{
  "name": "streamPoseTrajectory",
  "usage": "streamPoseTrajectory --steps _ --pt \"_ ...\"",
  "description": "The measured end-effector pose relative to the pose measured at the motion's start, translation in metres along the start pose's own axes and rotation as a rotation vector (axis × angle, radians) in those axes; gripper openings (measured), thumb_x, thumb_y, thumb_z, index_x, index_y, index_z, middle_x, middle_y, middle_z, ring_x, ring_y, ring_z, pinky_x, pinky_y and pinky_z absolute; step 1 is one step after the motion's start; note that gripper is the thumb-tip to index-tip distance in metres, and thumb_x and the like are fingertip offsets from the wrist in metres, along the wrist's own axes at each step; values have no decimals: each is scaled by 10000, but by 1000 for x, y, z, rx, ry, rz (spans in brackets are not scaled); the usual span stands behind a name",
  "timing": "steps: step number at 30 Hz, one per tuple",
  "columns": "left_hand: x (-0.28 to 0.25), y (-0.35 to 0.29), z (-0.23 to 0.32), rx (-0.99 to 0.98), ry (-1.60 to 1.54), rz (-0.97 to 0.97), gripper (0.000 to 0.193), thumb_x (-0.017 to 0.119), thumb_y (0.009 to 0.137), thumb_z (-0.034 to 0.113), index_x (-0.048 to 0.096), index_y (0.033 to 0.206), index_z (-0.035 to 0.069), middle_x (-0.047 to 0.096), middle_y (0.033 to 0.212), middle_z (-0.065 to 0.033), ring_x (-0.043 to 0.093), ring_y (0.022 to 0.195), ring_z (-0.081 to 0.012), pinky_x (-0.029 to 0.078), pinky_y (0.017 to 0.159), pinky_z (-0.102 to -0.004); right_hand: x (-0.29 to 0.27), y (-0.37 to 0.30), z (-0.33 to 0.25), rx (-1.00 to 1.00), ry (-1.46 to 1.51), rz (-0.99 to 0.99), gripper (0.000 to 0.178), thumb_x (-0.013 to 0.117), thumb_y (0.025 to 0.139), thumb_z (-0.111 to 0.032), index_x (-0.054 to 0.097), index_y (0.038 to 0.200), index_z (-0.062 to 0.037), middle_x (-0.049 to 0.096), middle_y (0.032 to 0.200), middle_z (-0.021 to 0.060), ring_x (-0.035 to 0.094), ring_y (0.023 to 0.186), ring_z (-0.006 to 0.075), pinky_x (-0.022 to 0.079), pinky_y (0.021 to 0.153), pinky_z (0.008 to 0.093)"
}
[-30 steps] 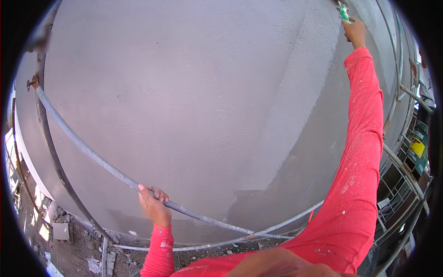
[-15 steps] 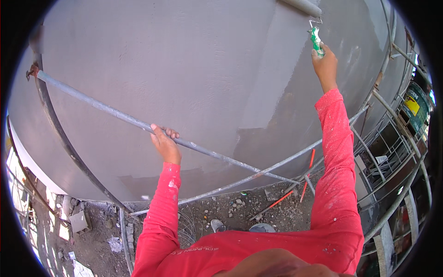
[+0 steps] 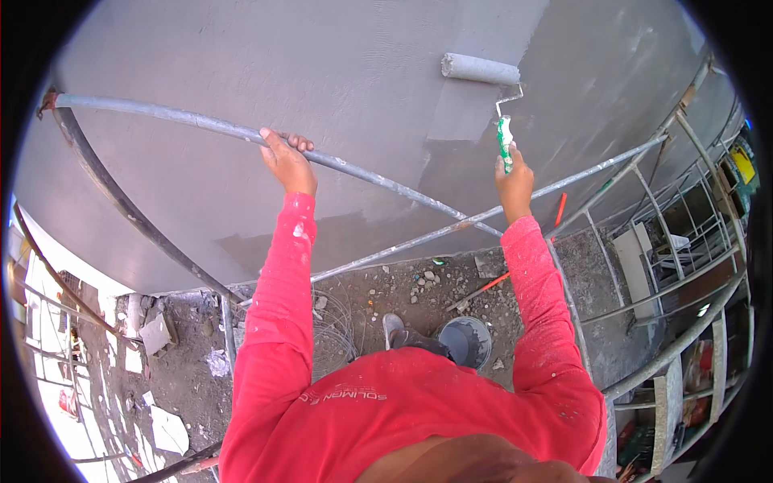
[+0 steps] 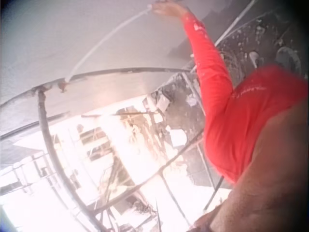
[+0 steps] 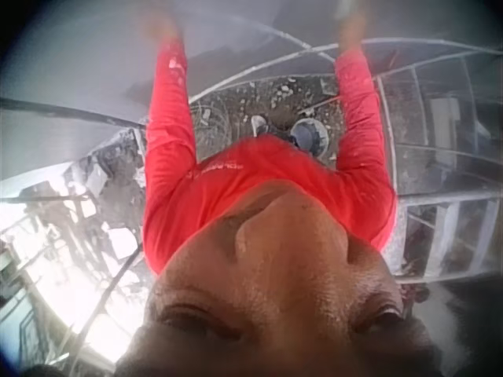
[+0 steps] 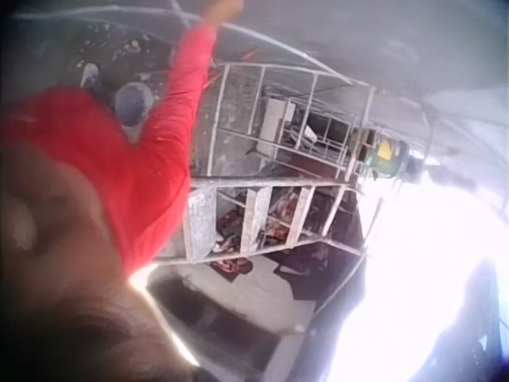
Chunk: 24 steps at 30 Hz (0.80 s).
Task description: The person paints a large exterior wall using a paint roller attached to a long extension pole. They repeatedly dip the roller into a bucket of paint and apply it to the wall surface in vertical strokes, working from a metal scaffold platform.
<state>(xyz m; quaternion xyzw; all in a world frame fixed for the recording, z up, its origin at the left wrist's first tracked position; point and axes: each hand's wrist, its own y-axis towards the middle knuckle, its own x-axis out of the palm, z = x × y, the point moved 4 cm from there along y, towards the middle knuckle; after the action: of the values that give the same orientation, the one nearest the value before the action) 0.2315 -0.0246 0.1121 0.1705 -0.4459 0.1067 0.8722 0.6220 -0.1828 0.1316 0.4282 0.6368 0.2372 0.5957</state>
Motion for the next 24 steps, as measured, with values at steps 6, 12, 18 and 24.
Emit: streamPoseTrajectory --steps 6,12,18,24 --pt "1 -2 2 -7 -2 21 434 422 1008 494 328 869 94 369 698 -35 395 592 -143 400 557 -316 38 -87 19 141 14 -183 379 656 842 -156 601 1197 -36 677 850 214 659 780 402 519 700 487" --pt "-6 4 -5 2 2 -20 440 457 989 516 342 925 97 381 739 -51 407 623 -158 403 588 -347 53 -127 32 278 23 -296 327 677 828 -173 584 1132 -96 679 844 207 656 809 416 512 714 515" --pt "-7 9 2 63 62 -9 445 444 994 519 333 890 100 385 712 -42 418 596 -150 403 554 -326 25 -147 31 341 227 -162 415 692 818 -159 566 1204 -75 679 915 222 645 849 434 508 734 502" --pt "24 -6 -5 36 34 -29 430 447 1001 498 342 901 93 376 732 -44 400 619 -155 389 585 -328 -65 -234 68 582 331 77 450 634 871 -80 490 1276 52 633 1090 255 632 979 378 480 864 413"
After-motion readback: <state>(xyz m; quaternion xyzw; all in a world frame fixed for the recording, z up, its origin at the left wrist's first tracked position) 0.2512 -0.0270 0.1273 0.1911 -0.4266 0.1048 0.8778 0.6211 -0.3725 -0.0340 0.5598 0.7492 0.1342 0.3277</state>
